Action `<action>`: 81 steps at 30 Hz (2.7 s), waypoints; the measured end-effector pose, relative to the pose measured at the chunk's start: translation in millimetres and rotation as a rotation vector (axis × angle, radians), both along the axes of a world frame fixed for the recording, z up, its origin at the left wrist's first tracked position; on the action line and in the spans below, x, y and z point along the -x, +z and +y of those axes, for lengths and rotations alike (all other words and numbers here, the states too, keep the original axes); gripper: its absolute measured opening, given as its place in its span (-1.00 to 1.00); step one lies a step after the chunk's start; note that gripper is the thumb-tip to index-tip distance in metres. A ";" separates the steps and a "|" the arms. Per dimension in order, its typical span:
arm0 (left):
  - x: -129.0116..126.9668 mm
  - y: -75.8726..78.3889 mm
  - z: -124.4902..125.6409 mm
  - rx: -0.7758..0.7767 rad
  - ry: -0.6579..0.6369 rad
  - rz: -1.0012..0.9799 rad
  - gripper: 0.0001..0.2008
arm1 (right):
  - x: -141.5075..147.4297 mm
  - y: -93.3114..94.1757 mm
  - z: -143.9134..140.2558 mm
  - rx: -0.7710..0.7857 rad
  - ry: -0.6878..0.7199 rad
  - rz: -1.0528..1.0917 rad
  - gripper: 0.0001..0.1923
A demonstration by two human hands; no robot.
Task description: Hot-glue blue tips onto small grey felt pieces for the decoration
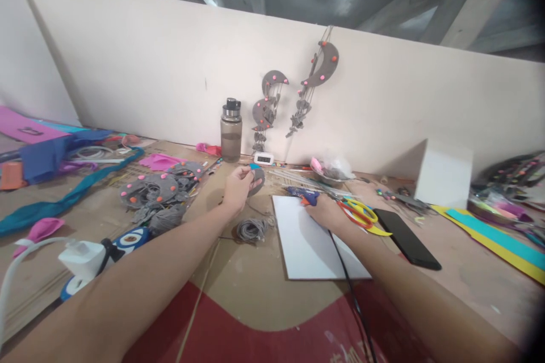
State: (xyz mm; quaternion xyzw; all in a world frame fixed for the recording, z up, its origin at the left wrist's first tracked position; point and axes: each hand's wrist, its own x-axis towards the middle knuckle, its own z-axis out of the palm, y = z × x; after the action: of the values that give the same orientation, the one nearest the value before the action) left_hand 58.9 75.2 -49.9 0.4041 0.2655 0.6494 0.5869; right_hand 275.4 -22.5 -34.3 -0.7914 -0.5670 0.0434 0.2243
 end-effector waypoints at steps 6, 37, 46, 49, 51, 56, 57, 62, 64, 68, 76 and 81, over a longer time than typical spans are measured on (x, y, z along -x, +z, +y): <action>-1.0 0.1 -0.4 0.014 -0.023 -0.011 -0.83 | 9.4 19.1 0.0 -0.145 -0.048 0.367 -0.78; -1.1 3.7 -6.6 -0.018 0.011 0.009 -0.83 | 84.8 -7.5 2.4 -0.473 0.495 0.418 -0.67; -1.4 3.2 -5.6 -0.011 0.019 0.010 -0.83 | 85.1 -7.3 1.8 -0.489 0.486 0.399 -0.70; -1.0 2.9 -5.6 -0.009 0.019 0.007 -0.80 | 85.1 -7.9 2.1 -0.486 0.482 0.404 -0.70; -0.7 2.9 -5.8 -0.009 0.017 0.004 -0.79 | 85.1 -8.0 2.2 -0.484 0.471 0.403 -0.69; -0.3 3.5 -7.0 -0.013 0.017 0.001 -0.78 | 84.7 -7.9 2.5 -0.487 0.451 0.397 -0.60; -0.2 3.6 -7.1 -0.015 0.017 0.000 -0.78 | 84.5 -8.0 2.6 -0.487 0.450 0.398 -0.60; 0.1 3.8 -7.2 -0.021 0.017 -0.008 -0.79 | 84.2 -8.6 2.6 -0.492 0.434 0.416 -0.61; 0.1 4.2 -7.2 -0.019 0.016 -0.008 -0.80 | 84.4 -8.5 2.1 -0.494 0.428 0.420 -0.61; -0.3 5.9 -8.3 -0.008 0.026 -0.008 -0.82 | 85.0 -8.4 1.5 -0.508 0.412 0.417 -0.62; -0.4 6.4 -9.3 -0.003 0.035 -0.012 -0.81 | 87.2 -8.2 0.9 -0.521 0.396 0.433 -0.66; -0.5 5.1 -8.0 -0.007 0.016 -0.013 -0.79 | 87.5 -10.1 0.6 -0.477 0.419 0.426 -0.73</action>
State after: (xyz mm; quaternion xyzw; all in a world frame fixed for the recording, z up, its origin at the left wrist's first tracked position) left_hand 59.5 67.1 -44.7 0.4001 0.2625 0.6574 0.5820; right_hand 187.9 -21.9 -44.4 -0.5570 -0.6514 0.1186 0.5013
